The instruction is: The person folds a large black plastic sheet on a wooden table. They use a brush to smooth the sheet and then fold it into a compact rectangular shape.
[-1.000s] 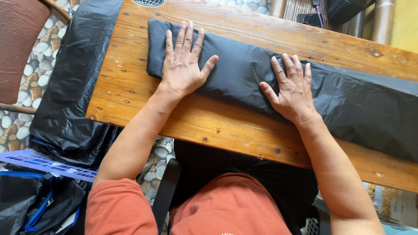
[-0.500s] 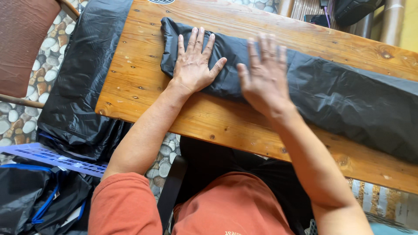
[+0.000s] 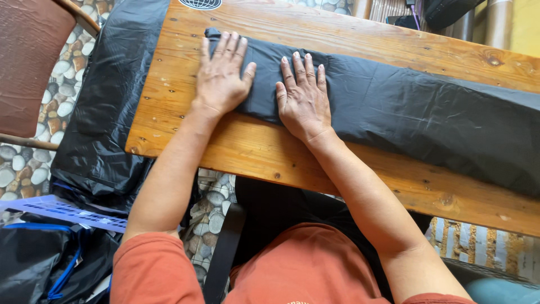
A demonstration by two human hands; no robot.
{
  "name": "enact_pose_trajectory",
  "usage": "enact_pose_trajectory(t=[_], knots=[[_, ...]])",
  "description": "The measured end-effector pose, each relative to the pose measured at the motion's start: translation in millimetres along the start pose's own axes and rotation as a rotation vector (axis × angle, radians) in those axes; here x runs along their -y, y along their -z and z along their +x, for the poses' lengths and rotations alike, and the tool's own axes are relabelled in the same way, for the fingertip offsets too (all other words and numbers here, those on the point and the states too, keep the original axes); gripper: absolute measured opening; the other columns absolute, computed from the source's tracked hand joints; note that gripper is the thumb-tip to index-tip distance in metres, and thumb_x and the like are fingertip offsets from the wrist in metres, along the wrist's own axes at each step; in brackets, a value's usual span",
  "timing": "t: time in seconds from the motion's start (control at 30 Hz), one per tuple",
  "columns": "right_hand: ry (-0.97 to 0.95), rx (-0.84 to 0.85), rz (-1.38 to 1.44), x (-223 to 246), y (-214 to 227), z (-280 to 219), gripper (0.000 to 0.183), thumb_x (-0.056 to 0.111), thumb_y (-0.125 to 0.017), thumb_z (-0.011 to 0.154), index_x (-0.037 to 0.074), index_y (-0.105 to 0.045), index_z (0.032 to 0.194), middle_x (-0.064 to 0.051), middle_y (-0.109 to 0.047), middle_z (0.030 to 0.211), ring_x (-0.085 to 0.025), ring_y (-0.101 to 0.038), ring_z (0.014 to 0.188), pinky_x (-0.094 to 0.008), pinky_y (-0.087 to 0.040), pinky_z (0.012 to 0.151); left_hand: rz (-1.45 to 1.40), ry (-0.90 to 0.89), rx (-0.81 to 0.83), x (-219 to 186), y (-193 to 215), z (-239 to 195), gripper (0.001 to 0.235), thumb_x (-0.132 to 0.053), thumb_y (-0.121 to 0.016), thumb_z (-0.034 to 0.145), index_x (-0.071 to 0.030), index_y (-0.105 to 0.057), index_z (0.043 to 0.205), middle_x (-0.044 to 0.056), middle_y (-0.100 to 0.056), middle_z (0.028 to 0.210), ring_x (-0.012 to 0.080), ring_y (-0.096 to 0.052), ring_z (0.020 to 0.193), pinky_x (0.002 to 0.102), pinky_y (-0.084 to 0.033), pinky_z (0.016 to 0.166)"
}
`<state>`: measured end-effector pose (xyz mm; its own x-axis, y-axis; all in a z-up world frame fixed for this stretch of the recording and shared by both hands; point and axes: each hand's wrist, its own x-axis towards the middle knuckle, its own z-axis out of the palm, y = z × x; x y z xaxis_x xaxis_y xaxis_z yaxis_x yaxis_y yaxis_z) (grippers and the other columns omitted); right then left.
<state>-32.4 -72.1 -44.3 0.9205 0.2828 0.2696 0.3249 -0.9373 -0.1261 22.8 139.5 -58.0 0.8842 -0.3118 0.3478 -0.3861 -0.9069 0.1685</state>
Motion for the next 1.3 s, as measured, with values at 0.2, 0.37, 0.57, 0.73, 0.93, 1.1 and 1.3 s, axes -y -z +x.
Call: enact_pose_trajectory(t=[0.2, 0.37, 0.57, 0.73, 0.93, 1.1, 1.3], knots=[[0.006, -0.002, -0.011, -0.8, -5.5, 1.8, 0.060, 0.042, -0.035, 0.109, 0.011, -0.042, 0.160, -0.016, -0.036, 0.166, -0.036, -0.022, 0.155, -0.056, -0.010, 0.125, -0.150, 0.092, 0.133, 14.0, 6.6, -6.8, 0.071, -0.053, -0.039, 0.107, -0.009, -0.035, 0.163, 0.016, -0.021, 0.170, 0.0271, -0.013, 0.158, 0.061, 0.000, 0.124], [-0.072, 0.137, 0.042, 18.0, 11.8, 17.9, 0.067, 0.046, -0.035, 0.105, 0.006, -0.042, 0.158, -0.017, -0.022, 0.170, -0.037, -0.006, 0.157, -0.060, 0.001, 0.124, -0.076, 0.085, 0.149, 15.6, 1.0, -7.4, 0.072, -0.055, -0.036, 0.106, -0.010, -0.037, 0.162, 0.017, -0.023, 0.170, 0.0272, -0.014, 0.157, 0.063, -0.002, 0.123], [-0.019, 0.028, -0.030, 31.6, -10.1, 14.8, 0.063, 0.047, -0.036, 0.106, 0.019, -0.037, 0.162, -0.016, -0.030, 0.168, -0.042, -0.016, 0.155, -0.064, -0.005, 0.123, -0.222, 0.138, 0.169, 14.1, 18.4, -13.2, 0.073, -0.054, -0.042, 0.105, -0.011, -0.033, 0.164, 0.014, -0.013, 0.172, 0.0254, -0.009, 0.159, 0.058, 0.002, 0.126], [-0.033, 0.028, -0.039, 31.2, -13.7, 12.6, 0.062, 0.048, -0.035, 0.105, 0.021, -0.040, 0.161, -0.015, -0.031, 0.168, -0.042, -0.018, 0.155, -0.064, -0.008, 0.122, -0.174, 0.572, 0.024, -1.7, 73.0, -35.8, 0.084, -0.061, -0.056, 0.101, -0.001, -0.034, 0.155, 0.028, -0.046, 0.154, 0.0439, -0.052, 0.135, 0.060, -0.049, 0.099], [-0.044, 0.062, -0.005, 33.2, -7.9, 12.7, 0.062, 0.046, -0.033, 0.106, 0.019, -0.037, 0.162, -0.015, -0.028, 0.169, -0.042, -0.014, 0.156, -0.064, -0.003, 0.123, -0.696, 0.855, 0.233, -33.3, 123.7, -49.6, 0.052, -0.056, -0.069, 0.091, -0.009, -0.052, 0.107, 0.010, -0.075, 0.084, 0.0236, -0.075, 0.053, 0.029, -0.053, 0.035], [-0.031, -0.017, -0.019, 30.9, -15.3, 10.9, 0.061, 0.046, -0.035, 0.106, 0.018, -0.042, 0.160, -0.016, -0.033, 0.167, -0.043, -0.018, 0.155, -0.064, -0.006, 0.123, -1.371, 0.925, -0.104, -34.5, 81.3, -49.2, 0.057, -0.034, -0.080, 0.081, -0.007, -0.054, 0.123, 0.007, -0.070, 0.121, 0.0186, -0.074, 0.098, 0.042, -0.068, 0.060], [-0.032, -0.057, 0.001, 29.3, -18.7, 10.0, 0.061, 0.044, -0.037, 0.106, 0.017, -0.044, 0.159, -0.016, -0.035, 0.166, -0.042, -0.019, 0.155, -0.063, -0.006, 0.123, -1.655, 0.948, -0.296, -64.9, 54.8, -44.6, 0.033, -0.013, -0.087, 0.077, -0.007, -0.072, 0.106, 0.005, -0.077, 0.101, 0.0154, -0.071, 0.086, 0.033, -0.059, 0.067]])
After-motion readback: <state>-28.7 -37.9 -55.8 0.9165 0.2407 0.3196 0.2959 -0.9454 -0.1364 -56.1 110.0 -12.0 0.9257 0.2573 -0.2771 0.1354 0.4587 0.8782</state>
